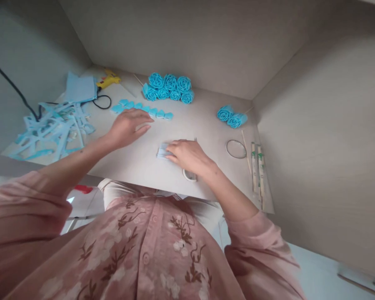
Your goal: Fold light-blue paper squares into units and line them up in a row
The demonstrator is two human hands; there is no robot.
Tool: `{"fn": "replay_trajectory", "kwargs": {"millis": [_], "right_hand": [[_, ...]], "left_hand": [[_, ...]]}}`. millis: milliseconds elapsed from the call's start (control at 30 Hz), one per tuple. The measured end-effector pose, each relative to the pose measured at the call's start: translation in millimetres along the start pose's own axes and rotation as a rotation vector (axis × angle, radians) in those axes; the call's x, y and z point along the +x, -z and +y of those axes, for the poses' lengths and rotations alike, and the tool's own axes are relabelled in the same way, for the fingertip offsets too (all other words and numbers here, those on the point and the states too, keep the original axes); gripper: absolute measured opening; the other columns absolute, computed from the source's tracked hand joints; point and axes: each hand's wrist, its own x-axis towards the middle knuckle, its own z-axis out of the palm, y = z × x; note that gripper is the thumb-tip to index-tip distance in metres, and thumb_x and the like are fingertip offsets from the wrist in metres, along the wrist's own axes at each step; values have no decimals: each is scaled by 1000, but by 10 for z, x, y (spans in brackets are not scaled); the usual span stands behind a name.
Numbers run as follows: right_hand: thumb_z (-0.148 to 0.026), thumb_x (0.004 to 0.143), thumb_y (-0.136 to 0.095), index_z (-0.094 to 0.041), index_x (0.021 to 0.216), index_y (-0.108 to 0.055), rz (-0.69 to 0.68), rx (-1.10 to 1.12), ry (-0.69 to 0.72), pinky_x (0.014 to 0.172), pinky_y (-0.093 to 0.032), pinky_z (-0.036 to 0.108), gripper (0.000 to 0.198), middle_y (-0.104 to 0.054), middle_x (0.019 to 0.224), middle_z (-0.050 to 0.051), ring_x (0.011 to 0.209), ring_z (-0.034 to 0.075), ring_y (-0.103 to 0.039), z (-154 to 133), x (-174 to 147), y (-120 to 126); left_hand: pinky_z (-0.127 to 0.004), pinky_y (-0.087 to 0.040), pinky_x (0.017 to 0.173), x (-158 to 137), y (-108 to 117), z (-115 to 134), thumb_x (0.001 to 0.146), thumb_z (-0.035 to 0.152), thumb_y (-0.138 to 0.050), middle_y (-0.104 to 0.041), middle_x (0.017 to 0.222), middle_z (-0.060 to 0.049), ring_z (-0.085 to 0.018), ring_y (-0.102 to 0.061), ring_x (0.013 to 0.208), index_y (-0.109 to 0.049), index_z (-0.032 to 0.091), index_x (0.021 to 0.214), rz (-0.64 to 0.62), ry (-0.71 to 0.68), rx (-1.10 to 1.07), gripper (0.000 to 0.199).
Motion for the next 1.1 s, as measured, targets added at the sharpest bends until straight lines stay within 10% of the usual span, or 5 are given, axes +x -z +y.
{"fn": "replay_trajectory", "kwargs": {"millis": [267,867,1100], "right_hand": [[-17,98,-51,-20,103,-74,180,-92,-147,76,-53,39,23,-76,106,13,97,29,-70,-95,-181,-497],[-35,95,-56,-22,83,-73,285,443,-358,67,-41,27,25,-75,78,1,72,17,-65,222,-76,-521],[-35,91,-65,-25,97,-75,242,377,-196,77,-47,31,15,-79,97,2,85,20,-69,225,-94,-350]], "left_hand": [[-31,-50,91,39,-388,640,97,25,-50,-78,111,-10,-21,-71,101,-76,18,112,-241,-147,-402,31],[-29,-51,87,-81,-520,401,101,60,-32,-76,98,-11,-19,-70,93,-71,12,114,-314,36,-733,63],[-28,-55,78,76,-509,378,96,71,-39,-73,92,-10,-17,-69,83,-63,12,127,-360,94,-842,71]]}}
